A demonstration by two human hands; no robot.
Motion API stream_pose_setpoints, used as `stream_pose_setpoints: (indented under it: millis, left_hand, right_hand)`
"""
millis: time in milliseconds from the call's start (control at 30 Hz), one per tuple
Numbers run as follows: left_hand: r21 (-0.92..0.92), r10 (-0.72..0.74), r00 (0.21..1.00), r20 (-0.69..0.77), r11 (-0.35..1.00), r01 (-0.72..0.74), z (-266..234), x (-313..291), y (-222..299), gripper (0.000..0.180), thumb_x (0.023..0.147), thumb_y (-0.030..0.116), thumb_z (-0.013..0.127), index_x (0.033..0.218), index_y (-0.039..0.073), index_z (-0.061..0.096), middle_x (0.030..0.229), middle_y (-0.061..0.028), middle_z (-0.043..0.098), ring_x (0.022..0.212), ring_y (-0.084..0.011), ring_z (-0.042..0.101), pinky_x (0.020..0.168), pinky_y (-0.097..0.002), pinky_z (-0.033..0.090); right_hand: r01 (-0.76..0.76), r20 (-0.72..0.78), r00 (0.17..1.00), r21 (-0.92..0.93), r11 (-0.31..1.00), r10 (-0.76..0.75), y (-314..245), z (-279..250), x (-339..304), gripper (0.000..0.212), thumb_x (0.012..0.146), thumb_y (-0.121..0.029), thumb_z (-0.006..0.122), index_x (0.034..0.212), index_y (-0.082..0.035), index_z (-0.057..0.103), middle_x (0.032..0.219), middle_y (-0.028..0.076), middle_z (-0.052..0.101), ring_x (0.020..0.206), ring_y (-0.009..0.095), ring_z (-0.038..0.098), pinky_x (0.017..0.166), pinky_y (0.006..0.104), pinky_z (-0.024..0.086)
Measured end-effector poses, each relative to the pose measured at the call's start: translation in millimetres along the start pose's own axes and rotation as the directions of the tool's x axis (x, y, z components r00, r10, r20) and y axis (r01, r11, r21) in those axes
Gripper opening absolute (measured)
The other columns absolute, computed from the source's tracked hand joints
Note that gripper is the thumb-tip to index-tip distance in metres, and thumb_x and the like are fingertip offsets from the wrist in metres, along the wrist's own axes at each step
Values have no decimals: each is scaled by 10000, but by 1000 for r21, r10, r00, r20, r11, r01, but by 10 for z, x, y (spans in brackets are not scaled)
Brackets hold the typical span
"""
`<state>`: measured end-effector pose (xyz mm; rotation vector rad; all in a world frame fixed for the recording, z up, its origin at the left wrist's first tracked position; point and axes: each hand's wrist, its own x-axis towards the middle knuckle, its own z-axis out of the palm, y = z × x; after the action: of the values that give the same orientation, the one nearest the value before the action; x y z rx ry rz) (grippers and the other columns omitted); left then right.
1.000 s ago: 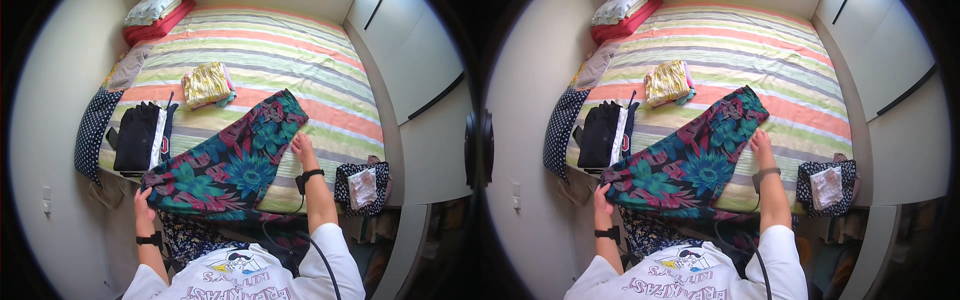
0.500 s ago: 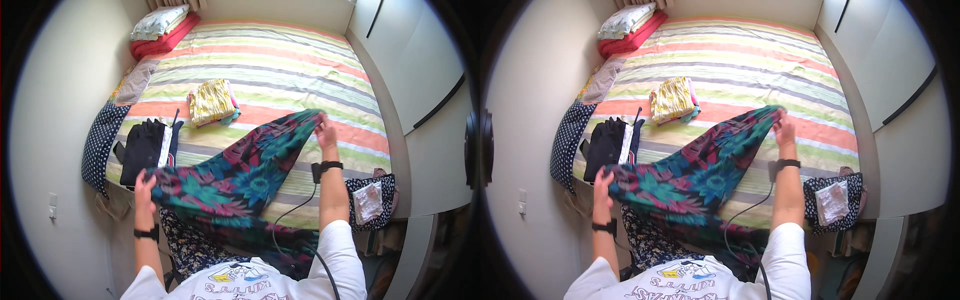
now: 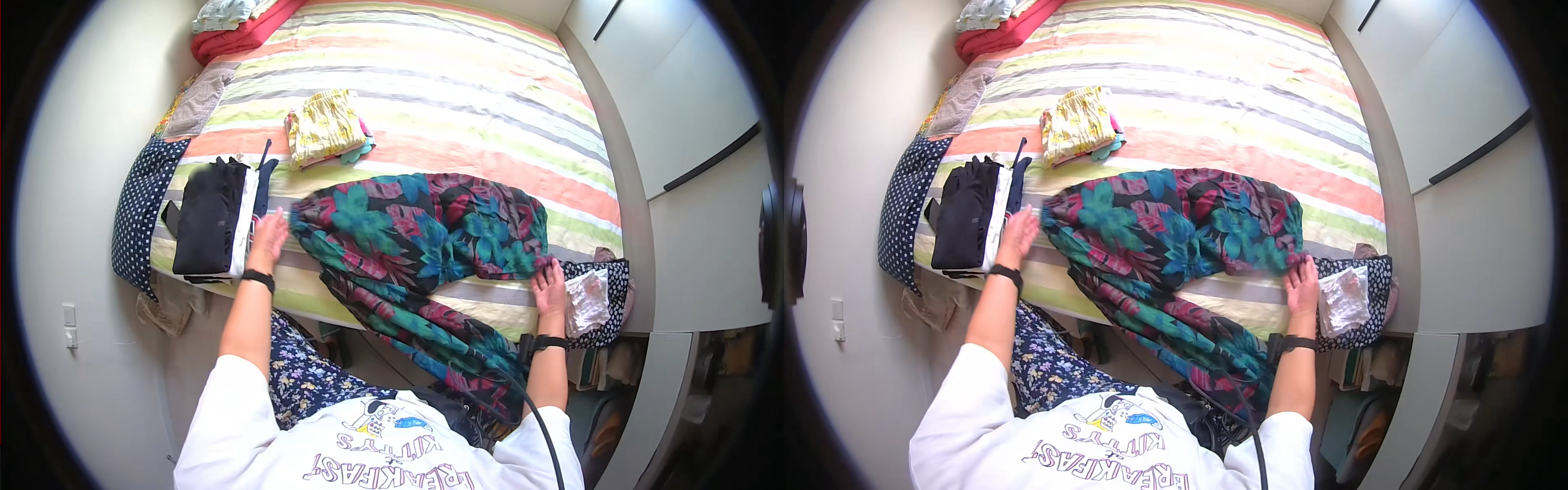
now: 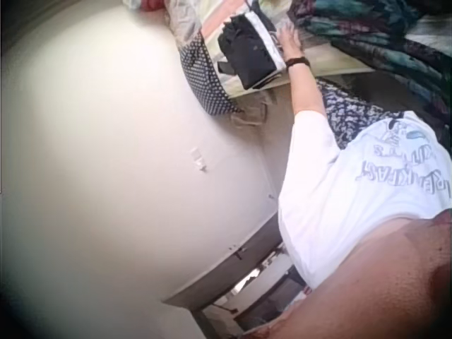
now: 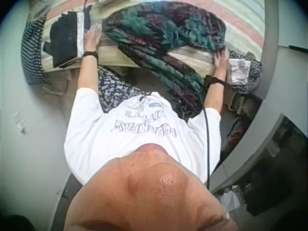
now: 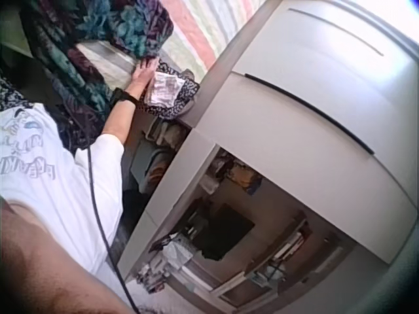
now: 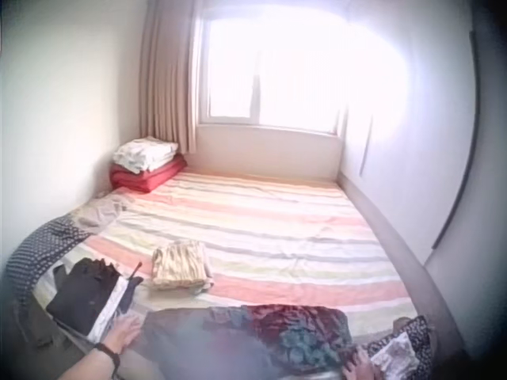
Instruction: Folding various items of clothing on a bed and placing them into a wardrobe.
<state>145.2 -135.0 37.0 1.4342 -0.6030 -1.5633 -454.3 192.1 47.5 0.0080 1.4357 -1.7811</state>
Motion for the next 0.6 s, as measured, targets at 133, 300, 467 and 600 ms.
stream_pose_setpoints:
  millis: [133,300,467,600]
  left_hand:
    - [225,63,998,2,972,-62,-19,-445,-786,384,892,483,659,869,110,570,700,35,544,533,-80,480,476,-215,356]
    - [450,-202,976,76,881,147,237,-1140,-888,418,865,467,687,948,68,593,794,-13,626,631,-109,577,549,-244,470]
    - [318,-193,970,149,938,138,594,-1234,-866,369,798,173,764,1087,15,598,914,-54,675,771,-174,664,663,-324,547]
    - [21,-152,967,206,988,151,172,-1168,-576,288,802,77,722,1064,1,628,945,-84,690,795,-201,675,713,-348,563]
  right_hand:
    - [-29,-54,998,72,997,33,388,-98,49,529,930,-404,631,1370,-158,472,1408,97,475,1257,263,453,1047,446,354]
    - [-32,-298,954,-21,999,24,492,140,188,388,872,-406,706,1051,-80,595,929,32,584,839,178,566,708,348,463]
    - [-207,-524,851,-256,944,45,320,244,414,298,805,-318,752,927,-100,589,778,50,541,619,164,511,463,284,394]
    - [-257,-468,867,-132,957,168,243,262,269,165,820,-187,682,917,-102,579,747,45,516,577,161,488,439,283,385]
